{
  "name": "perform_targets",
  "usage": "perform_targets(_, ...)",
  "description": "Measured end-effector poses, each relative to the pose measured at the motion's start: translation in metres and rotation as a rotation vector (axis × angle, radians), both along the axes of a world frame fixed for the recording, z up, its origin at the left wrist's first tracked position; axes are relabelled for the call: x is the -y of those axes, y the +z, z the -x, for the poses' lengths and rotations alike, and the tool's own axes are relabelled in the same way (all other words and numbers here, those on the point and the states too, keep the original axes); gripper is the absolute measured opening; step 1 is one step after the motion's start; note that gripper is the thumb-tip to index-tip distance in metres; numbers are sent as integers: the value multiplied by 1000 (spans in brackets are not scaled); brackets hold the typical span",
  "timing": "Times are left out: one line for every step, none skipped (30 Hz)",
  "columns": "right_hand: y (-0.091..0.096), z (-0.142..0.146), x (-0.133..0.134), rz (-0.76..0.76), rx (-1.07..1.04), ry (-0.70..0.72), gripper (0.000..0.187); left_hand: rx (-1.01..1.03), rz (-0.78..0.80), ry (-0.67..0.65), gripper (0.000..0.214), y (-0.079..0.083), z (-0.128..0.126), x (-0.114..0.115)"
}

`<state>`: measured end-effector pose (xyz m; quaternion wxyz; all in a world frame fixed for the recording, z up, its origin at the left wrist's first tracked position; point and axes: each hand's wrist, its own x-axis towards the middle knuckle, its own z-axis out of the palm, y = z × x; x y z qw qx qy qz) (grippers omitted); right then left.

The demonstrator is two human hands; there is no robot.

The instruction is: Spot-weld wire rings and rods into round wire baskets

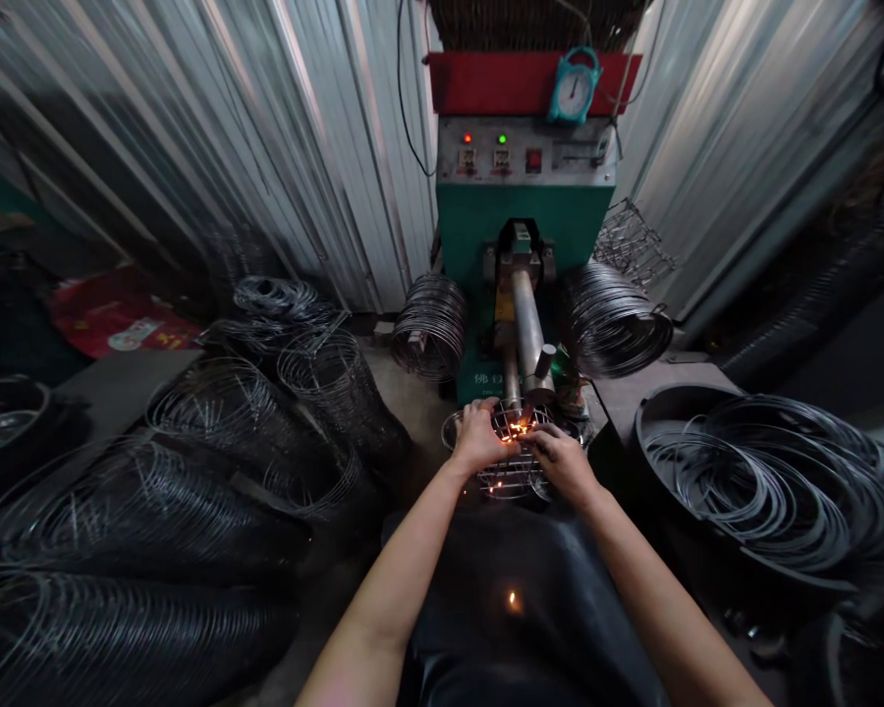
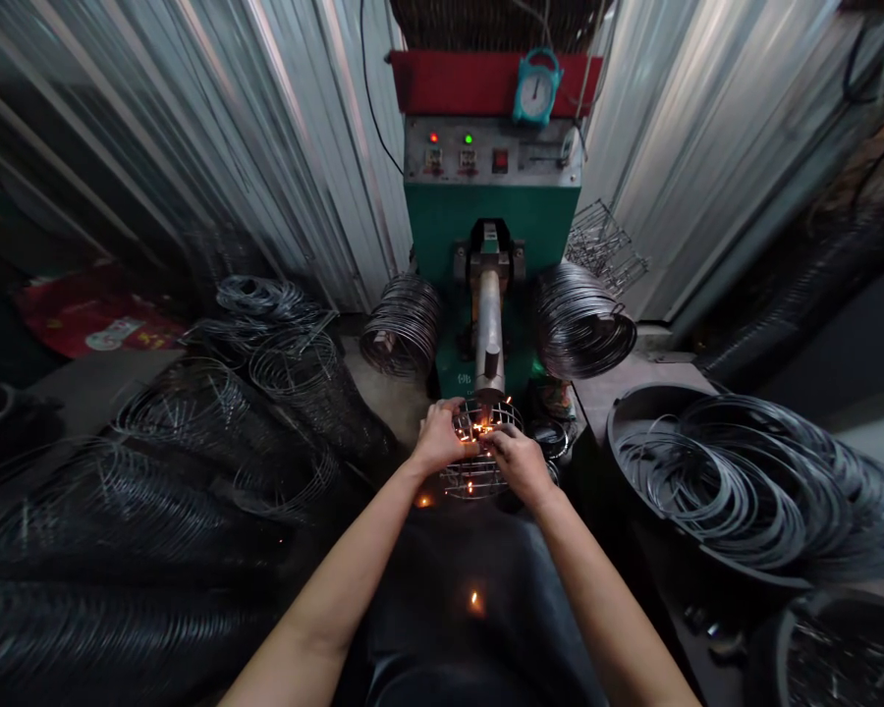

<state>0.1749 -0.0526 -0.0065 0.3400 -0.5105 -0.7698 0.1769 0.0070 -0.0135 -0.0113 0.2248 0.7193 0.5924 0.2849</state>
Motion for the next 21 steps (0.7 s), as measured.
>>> perform_targets(1,-1,2,3,-64,-48,24,4,7,2,83,0,0,-1)
perform_targets(1,-3,6,23,-140,-106,29,7,11,3,83,0,-1,-2)
perform_targets(-1,-7,12,67,-227,-166,34,8,13,7,84,1,-1,-2)
perform_targets(-5,-10,19,135,-315,-219,38,8,12,12,84,1,-1,-3)
perform_targets(-11,-15,27,216,-399,-260,39,6,9,18,85,1,-1,-4)
perform_targets(-20,-19,36,300,-472,-287,37,5,4,24,86,1,-1,-5)
perform_targets(-31,-24,45,374,-532,-307,35,7,0,33,87,1,-1,-8)
perform_targets(-43,-28,54,428,-572,-324,35,11,1,43,87,2,-1,-10)
perform_targets(-56,-31,64,457,-591,-345,35,18,7,51,86,2,-1,-13)
perform_targets(-70,-34,74,460,-588,-374,37,24,17,57,85,3,0,-16)
perform_targets(-83,-37,84,439,-564,-401,39,30,28,61,85,4,0,-19)
perform_targets(-96,-39,94,395,-522,-429,41,32,39,63,84,4,0,-21)
perform_targets(-106,-41,104,352,-466,-453,42,31,46,64,83,5,0,-23)
perform_targets(-115,-43,113,321,-414,-460,42,27,48,64,82,5,0,-24)
perform_targets(-120,-45,122,306,-376,-456,41,22,47,64,82,6,-1,-24)
perform_targets(-124,-47,129,312,-361,-447,39,21,45,62,82,7,-2,-24)
perform_targets(-124,-49,134,332,-377,-442,36,22,43,61,82,8,-2,-25)
perform_targets(-123,-52,136,362,-433,-450,34,26,44,56,83,9,-2,-25)
perform_targets(-119,-56,137,405,-527,-471,33,34,48,50,84,10,-1,-25)
perform_targets(-115,-60,134,459,-652,-508,33,48,55,36,87,10,1,-25)
perform_targets(-110,-64,130,521,-792,-549,32,71,61,15,91,9,5,-25)
